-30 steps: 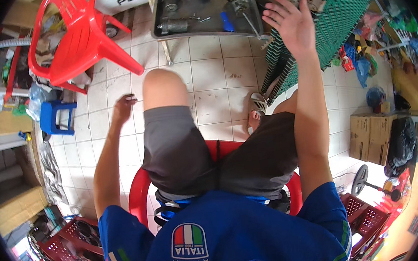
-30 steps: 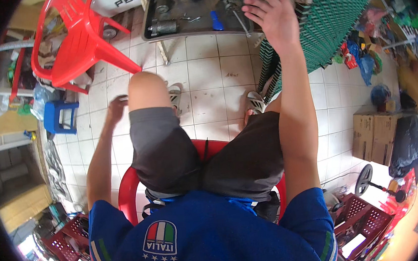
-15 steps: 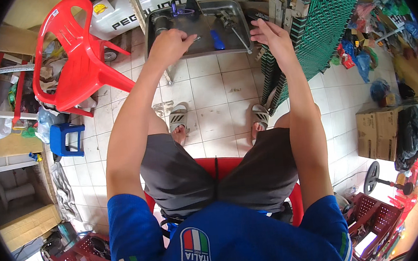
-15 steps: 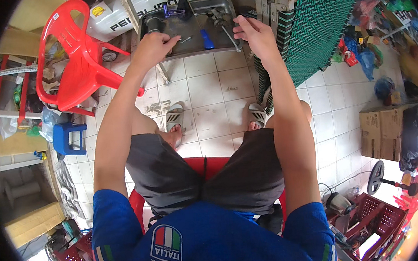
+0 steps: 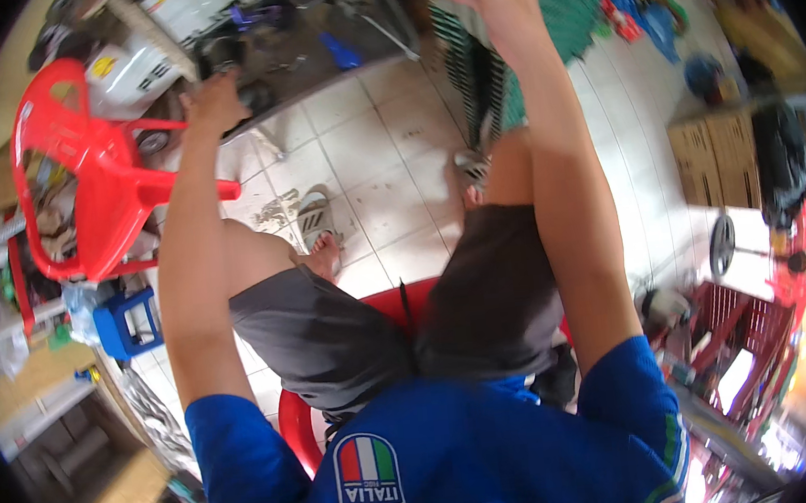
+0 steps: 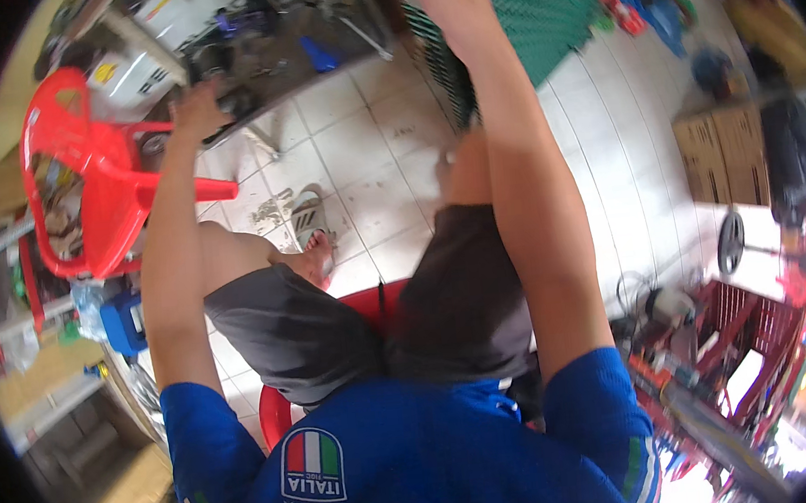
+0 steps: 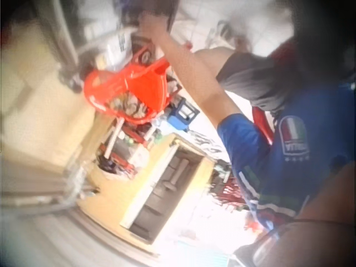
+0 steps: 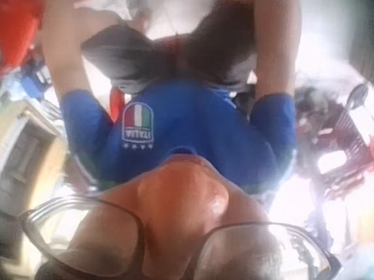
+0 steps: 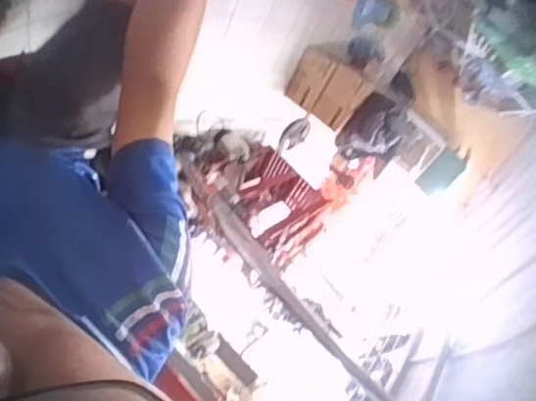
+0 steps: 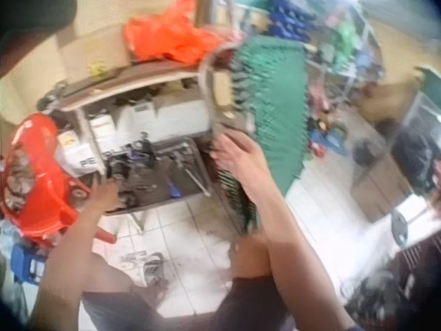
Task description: The person disassembles a metallic motor component by hand and using a screwdriver, removing screws and pulling apart the housing while seated.
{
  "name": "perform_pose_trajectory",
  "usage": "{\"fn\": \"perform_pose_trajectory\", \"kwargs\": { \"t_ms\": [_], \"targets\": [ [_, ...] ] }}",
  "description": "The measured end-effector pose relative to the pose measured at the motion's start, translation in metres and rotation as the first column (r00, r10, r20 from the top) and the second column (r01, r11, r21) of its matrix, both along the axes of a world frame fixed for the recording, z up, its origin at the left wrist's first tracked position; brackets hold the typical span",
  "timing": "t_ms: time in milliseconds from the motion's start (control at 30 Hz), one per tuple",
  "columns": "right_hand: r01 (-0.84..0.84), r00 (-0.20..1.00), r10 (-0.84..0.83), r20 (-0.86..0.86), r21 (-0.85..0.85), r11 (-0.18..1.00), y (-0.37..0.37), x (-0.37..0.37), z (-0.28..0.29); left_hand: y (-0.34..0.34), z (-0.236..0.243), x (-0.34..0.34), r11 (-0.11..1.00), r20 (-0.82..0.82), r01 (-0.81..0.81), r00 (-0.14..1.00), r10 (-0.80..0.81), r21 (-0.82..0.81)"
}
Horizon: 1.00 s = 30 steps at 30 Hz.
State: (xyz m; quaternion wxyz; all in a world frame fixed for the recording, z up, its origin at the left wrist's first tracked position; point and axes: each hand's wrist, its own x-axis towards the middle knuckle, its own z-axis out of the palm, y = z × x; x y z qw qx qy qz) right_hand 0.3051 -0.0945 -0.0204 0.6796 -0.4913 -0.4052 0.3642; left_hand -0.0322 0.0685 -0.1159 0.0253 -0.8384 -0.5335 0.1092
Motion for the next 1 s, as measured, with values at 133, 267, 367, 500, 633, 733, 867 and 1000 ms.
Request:
{"fn": "perform_pose_trajectory", "kwargs": {
  "t_ms": [133,267,367,500,633,733,867,1000],
  "targets": [
    [-0.015,0.94,0.069,0.335,-0.163,0.986,-0.049,0.002,0.036,0.02,-0.015,-0.02,0.984,0.134,0.166,0.979,-0.156,-0.067],
    [0.112,0.816,0.02,0.578,-0.191,0.975,-0.111,0.072,0.032,0.033,-0.027,-0.001,0.957,0.177,0.25,0.958,-0.224,-0.144],
    [0.208,0.815,-0.042,0.577,-0.225,0.952,-0.148,0.1,0.017,0.04,-0.036,-0.004,0.945,0.231,0.248,0.953,-0.198,-0.214],
    [0.18,0.868,-0.028,0.496,-0.261,0.949,-0.187,0.121,-0.018,0.061,-0.05,-0.021,0.938,0.236,0.235,0.956,-0.176,-0.254],
    [0.187,0.888,-0.021,0.459,-0.317,0.93,-0.213,0.122,-0.032,0.073,-0.059,-0.027,0.956,0.156,0.184,0.976,-0.151,-0.227],
    [0.212,0.885,-0.031,0.464,-0.342,0.915,-0.226,0.121,-0.04,0.078,-0.062,-0.03,0.956,0.141,0.185,0.978,-0.156,-0.227],
    [0.238,0.832,0.086,0.549,-0.491,0.838,-0.239,0.123,-0.054,0.065,-0.056,-0.008,0.97,0.073,0.151,0.988,-0.139,-0.189],
    [0.137,0.786,0.322,0.527,-0.657,0.742,-0.24,0.116,-0.063,0.06,-0.049,-0.015,0.971,0.088,0.169,0.984,-0.156,-0.171]
  ]
}}
